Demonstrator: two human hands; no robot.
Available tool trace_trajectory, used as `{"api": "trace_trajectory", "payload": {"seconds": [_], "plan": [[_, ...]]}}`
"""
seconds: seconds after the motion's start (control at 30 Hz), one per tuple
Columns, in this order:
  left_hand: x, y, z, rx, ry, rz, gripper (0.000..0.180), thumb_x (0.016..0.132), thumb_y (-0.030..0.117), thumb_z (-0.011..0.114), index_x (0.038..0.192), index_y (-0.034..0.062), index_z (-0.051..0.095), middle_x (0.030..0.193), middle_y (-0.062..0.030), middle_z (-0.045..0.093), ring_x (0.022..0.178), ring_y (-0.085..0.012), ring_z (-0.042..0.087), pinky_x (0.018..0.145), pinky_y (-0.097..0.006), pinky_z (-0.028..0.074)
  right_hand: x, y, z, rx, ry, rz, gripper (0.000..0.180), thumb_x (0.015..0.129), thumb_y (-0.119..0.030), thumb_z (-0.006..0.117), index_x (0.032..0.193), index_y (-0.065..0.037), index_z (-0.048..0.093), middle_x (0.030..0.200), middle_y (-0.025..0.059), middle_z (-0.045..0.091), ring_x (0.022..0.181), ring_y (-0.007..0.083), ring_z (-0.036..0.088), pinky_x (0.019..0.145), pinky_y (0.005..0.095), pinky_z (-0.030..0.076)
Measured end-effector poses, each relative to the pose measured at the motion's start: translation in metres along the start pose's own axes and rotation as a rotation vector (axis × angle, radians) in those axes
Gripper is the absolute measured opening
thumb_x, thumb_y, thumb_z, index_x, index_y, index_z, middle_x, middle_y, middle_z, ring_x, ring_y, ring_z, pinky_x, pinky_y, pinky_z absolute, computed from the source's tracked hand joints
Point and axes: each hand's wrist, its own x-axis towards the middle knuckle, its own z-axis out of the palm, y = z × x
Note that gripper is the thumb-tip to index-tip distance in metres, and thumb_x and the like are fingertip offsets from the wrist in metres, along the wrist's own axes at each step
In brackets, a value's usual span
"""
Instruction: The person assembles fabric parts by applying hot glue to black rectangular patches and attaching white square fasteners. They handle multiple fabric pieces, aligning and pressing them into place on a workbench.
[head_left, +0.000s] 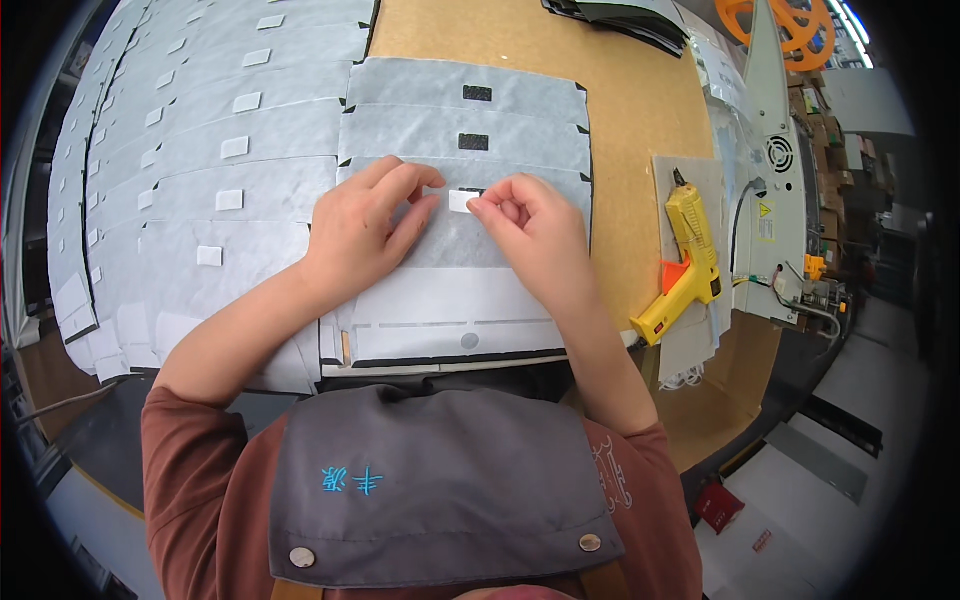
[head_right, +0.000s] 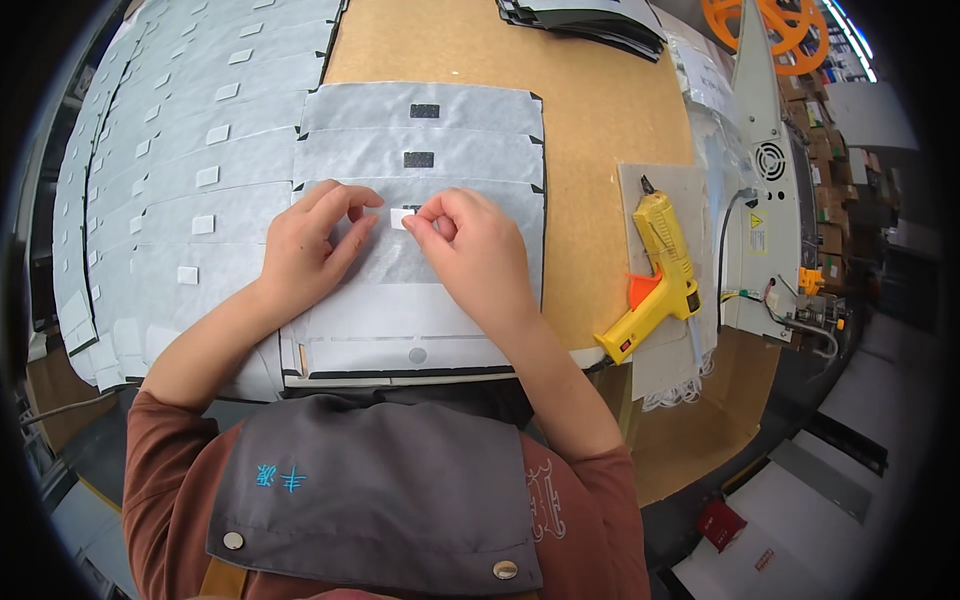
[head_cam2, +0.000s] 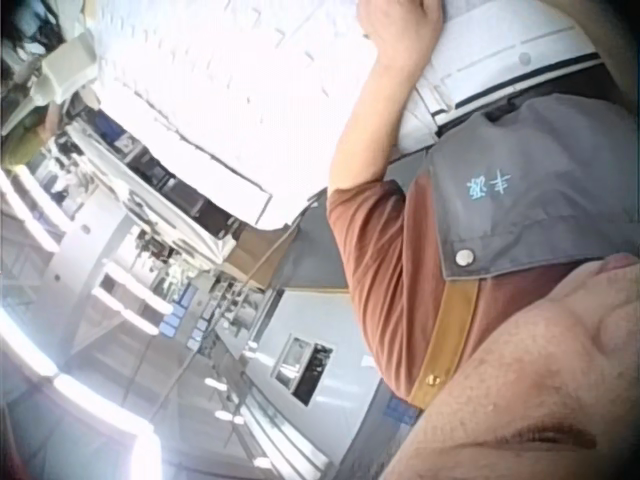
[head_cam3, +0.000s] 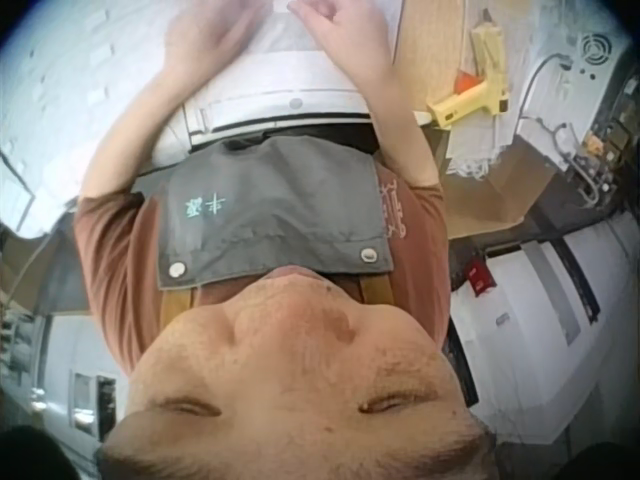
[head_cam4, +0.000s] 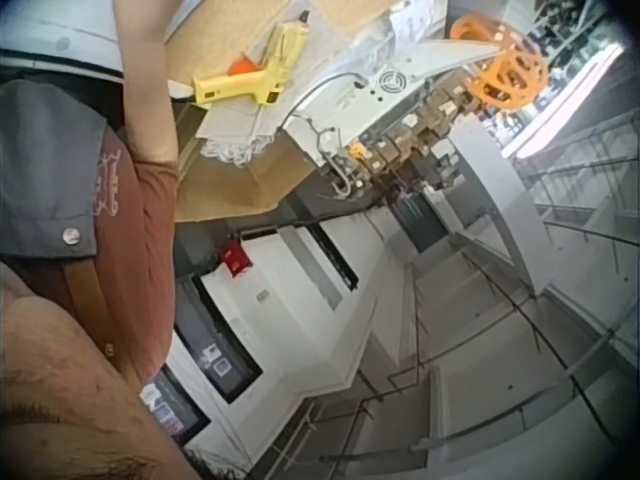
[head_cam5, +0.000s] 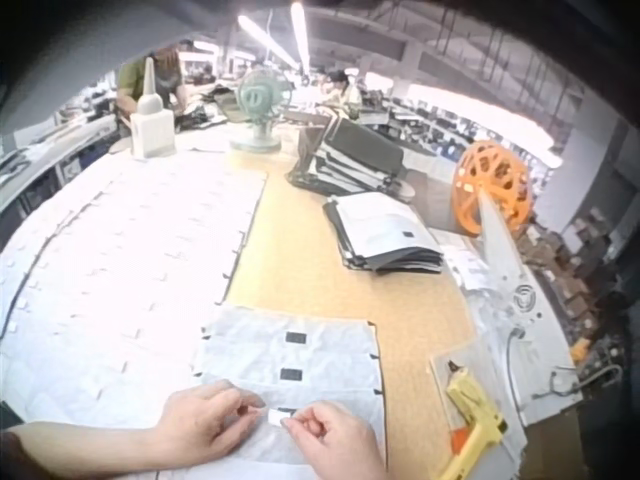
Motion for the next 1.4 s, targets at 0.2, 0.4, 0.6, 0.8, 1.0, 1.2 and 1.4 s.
{"api": "trace_trajectory", "payload": {"seconds": [0.2,0.4,0.6,0.8,1.0,1.2,1.4], "plan": [[-0.004,-0.004,0.005,0.070,-0.038,0.058,0.019,0.085,0.012,0.067,0.102,0.0177,0.067,0.085,0.0005,0.061,0.069,-0.0182,0.062,0.054,-0.031,0.049,0.007,0.013,0.001,-0.038,0.015,0.019,0.018,0.085,-0.014,0.071,0.081,-0.001,0.061,0.064,-0.0033,0.043,0.061,0.0067,0.038,0.055,0.0248,0.035],[-0.004,-0.003,0.005,0.145,-0.100,0.107,0.028,0.084,0.013,0.067,0.110,0.0228,0.068,0.087,0.0023,0.058,0.072,-0.0165,0.061,0.056,-0.030,0.050,0.007,0.013,0.000,-0.054,0.027,0.010,0.017,0.085,-0.014,0.071,0.081,-0.001,0.061,0.063,-0.0033,0.043,0.060,0.0068,0.038,0.055,0.0249,0.035],[-0.004,-0.003,0.008,0.213,-0.122,0.135,0.028,0.084,0.015,0.067,0.111,0.0241,0.069,0.089,0.0019,0.057,0.074,-0.0168,0.061,0.059,-0.031,0.051,0.005,0.013,-0.003,-0.152,0.045,-0.004,0.015,0.083,-0.014,0.071,0.086,-0.003,0.062,0.072,0.0018,0.049,0.064,0.0128,0.045,0.057,0.0284,0.039],[-0.005,-0.004,0.011,0.212,-0.042,0.170,0.031,0.082,0.014,0.070,0.110,0.0254,0.071,0.083,0.0031,0.057,0.063,-0.0153,0.058,0.052,-0.029,0.047,-0.017,0.018,-0.004,-0.400,0.237,-0.282,0.027,0.084,-0.021,0.071,0.109,-0.012,0.064,0.089,0.0053,0.055,0.076,0.0217,0.053,0.065,0.0348,0.044],[-0.008,-0.005,0.011,0.211,-0.050,0.205,0.031,0.081,0.012,0.070,0.110,0.0245,0.071,0.082,0.0027,0.058,0.064,-0.0154,0.059,0.052,-0.030,0.047,-0.040,0.013,0.001,-0.710,0.095,-0.346,0.042,0.084,-0.030,0.070,0.125,-0.021,0.063,0.090,0.0016,0.051,0.081,0.0188,0.052,0.071,0.0355,0.040],[-0.002,0.005,0.011,0.213,-0.099,0.164,0.031,0.081,0.008,0.069,0.109,0.0206,0.071,0.083,0.0002,0.059,0.067,-0.0188,0.061,0.055,-0.032,0.048,-0.036,0.012,-0.003,-0.696,0.109,-0.293,0.044,0.086,-0.037,0.066,0.128,-0.024,0.062,0.090,0.0007,0.051,0.082,0.0194,0.051,0.074,0.0369,0.038],[0.001,0.012,0.010,0.225,-0.119,0.176,0.030,0.081,0.004,0.068,0.109,0.0152,0.069,0.085,-0.0026,0.060,0.066,-0.0191,0.060,0.056,-0.032,0.048,-0.032,0.011,-0.001,-0.698,0.120,-0.288,0.045,0.086,-0.041,0.065,0.127,-0.024,0.062,0.090,0.0013,0.052,0.085,0.0185,0.052,0.077,0.0375,0.037]]}}
